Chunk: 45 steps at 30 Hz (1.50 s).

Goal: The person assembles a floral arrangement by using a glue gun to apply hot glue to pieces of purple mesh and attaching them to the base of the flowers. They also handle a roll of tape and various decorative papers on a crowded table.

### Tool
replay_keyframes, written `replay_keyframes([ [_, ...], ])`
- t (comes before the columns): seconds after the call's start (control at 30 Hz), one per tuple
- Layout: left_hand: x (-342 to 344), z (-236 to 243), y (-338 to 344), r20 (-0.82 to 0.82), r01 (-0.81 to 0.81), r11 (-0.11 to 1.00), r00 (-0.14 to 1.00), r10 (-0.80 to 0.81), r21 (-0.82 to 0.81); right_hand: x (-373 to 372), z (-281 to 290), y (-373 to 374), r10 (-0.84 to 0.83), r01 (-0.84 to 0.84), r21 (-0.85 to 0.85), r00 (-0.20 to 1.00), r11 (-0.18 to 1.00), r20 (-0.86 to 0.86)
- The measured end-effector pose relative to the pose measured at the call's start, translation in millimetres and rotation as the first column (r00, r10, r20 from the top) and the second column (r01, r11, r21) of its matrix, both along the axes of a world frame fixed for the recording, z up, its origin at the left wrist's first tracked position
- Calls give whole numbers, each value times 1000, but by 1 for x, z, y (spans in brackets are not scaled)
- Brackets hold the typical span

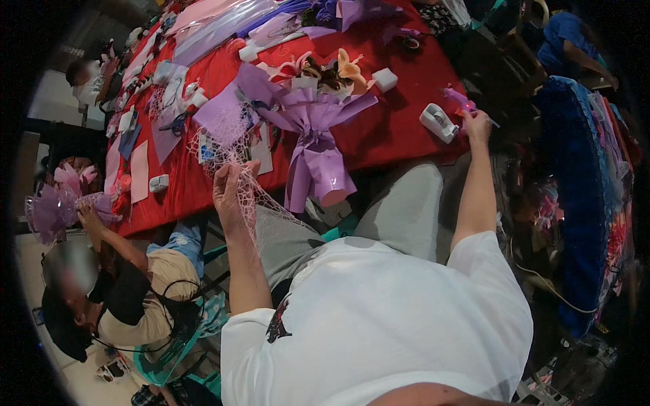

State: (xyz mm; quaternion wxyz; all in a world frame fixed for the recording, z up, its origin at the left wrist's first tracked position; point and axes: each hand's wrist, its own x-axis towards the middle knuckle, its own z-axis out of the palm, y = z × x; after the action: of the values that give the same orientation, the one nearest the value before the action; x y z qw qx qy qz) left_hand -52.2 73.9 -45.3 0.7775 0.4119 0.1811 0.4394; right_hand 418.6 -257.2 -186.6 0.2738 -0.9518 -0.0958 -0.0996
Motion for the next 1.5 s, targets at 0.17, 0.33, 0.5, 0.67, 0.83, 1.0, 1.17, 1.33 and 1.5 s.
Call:
replay_keyframes([
  [0.17,4,-3,-2,-12,9,999,1000,-10,-46,-6,19,-17,-39,28,271,999,962,36],
  [0.33,13,4,-5,-23,20,999,1000,-21,-38,-98,117,18,219,-57,974,976,221,7],
  [0.5,34,17,-3,-41,94,994,995,-96,-52,-194,184,54,561,114,993,823,-3,-93],
  [0.67,45,25,-5,119,254,953,964,-237,-167,-256,191,84,743,55,986,651,155,-153],
  [0.83,44,25,-18,207,338,925,931,-301,-175,-301,223,103,866,-189,938,467,292,-176],
  [1.0,40,8,-12,132,277,960,951,-280,43,-319,225,112,897,-368,904,440,217,-36],
  [1.17,27,11,-18,115,240,961,960,-256,135,-332,216,114,902,-363,904,429,227,-54],
  [1.33,22,24,-30,151,302,952,940,-306,52,-335,211,116,879,-386,883,473,268,-61],
  [1.5,20,20,-29,69,239,968,967,-244,72,-339,209,116,869,-353,898,491,262,-61],
])
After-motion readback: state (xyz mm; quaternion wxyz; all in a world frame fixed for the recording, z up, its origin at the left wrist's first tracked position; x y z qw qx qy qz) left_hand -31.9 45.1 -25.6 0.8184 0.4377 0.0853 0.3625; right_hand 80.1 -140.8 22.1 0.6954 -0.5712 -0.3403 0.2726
